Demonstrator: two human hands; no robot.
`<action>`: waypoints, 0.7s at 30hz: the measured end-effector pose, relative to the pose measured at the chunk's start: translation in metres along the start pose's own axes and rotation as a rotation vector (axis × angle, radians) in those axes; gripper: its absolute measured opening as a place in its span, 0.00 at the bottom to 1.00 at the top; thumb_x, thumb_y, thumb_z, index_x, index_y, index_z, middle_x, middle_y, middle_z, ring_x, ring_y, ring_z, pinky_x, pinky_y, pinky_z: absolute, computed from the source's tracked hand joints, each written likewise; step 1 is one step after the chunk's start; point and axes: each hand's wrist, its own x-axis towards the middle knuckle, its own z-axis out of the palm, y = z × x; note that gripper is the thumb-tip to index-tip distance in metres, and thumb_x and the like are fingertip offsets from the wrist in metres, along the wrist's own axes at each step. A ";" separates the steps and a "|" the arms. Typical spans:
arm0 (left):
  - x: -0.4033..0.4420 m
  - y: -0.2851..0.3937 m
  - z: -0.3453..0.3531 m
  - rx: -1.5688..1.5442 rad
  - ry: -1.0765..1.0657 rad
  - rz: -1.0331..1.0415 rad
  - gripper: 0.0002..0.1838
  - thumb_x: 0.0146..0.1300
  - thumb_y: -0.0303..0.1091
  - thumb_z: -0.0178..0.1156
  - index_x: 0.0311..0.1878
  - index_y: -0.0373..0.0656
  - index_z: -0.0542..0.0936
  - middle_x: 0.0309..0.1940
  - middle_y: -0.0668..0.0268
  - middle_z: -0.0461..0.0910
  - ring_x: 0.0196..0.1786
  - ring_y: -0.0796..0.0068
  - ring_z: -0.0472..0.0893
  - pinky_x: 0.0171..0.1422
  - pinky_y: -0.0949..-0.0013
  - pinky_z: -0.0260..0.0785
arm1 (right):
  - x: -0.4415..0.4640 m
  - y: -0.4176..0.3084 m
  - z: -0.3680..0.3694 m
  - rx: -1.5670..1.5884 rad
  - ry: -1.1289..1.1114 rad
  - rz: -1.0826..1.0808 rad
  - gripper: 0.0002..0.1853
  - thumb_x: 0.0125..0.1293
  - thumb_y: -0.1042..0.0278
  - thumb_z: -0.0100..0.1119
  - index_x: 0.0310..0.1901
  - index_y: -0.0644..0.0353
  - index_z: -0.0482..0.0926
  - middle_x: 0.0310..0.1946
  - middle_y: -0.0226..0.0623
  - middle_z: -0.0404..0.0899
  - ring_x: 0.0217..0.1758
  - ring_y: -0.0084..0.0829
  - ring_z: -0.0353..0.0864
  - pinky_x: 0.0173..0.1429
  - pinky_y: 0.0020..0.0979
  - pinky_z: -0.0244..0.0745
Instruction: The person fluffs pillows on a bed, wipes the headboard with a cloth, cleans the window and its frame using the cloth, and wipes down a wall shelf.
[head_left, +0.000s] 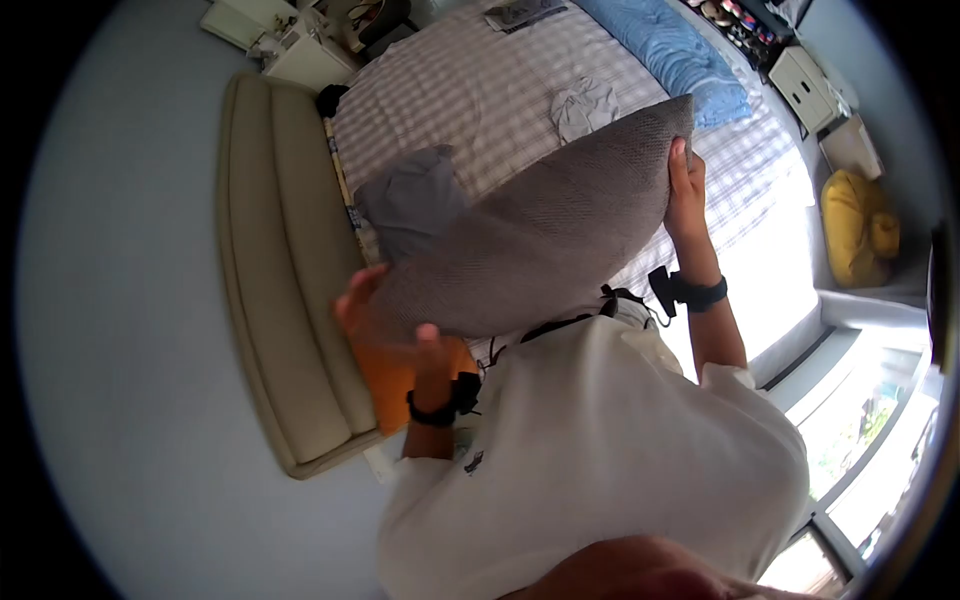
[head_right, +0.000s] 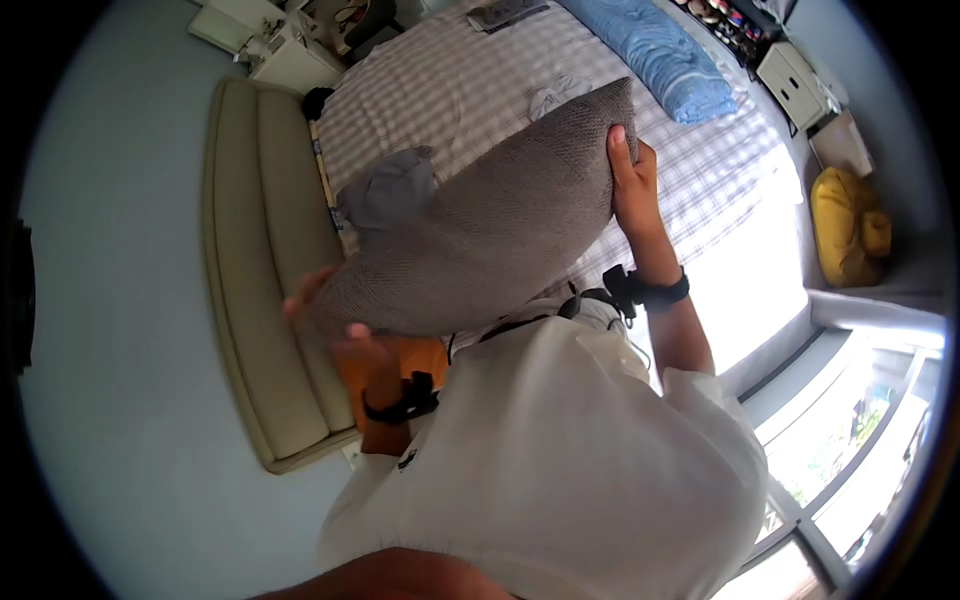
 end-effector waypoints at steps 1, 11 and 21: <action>0.014 0.013 -0.003 0.151 0.149 0.010 0.44 0.56 0.54 0.71 0.65 0.37 0.60 0.62 0.52 0.67 0.65 0.59 0.70 0.61 0.59 0.72 | 0.002 -0.005 0.010 -0.068 0.085 -0.094 0.27 0.74 0.44 0.48 0.42 0.66 0.79 0.34 0.35 0.79 0.38 0.22 0.75 0.44 0.27 0.68; 0.022 -0.008 0.059 0.451 -0.773 -0.080 0.52 0.34 0.56 0.82 0.58 0.36 0.68 0.52 0.51 0.74 0.54 0.54 0.77 0.59 0.55 0.68 | -0.045 0.032 0.102 -0.514 -0.218 -0.703 0.14 0.65 0.61 0.63 0.34 0.66 0.81 0.27 0.45 0.81 0.29 0.40 0.80 0.41 0.38 0.73; -0.016 -0.027 0.084 -0.133 -0.699 -0.599 0.44 0.31 0.45 0.86 0.47 0.41 0.65 0.37 0.62 0.74 0.40 0.72 0.78 0.42 0.67 0.72 | -0.058 0.002 0.066 -0.642 -0.526 -0.692 0.19 0.64 0.54 0.61 0.43 0.64 0.83 0.40 0.44 0.84 0.40 0.42 0.83 0.48 0.39 0.74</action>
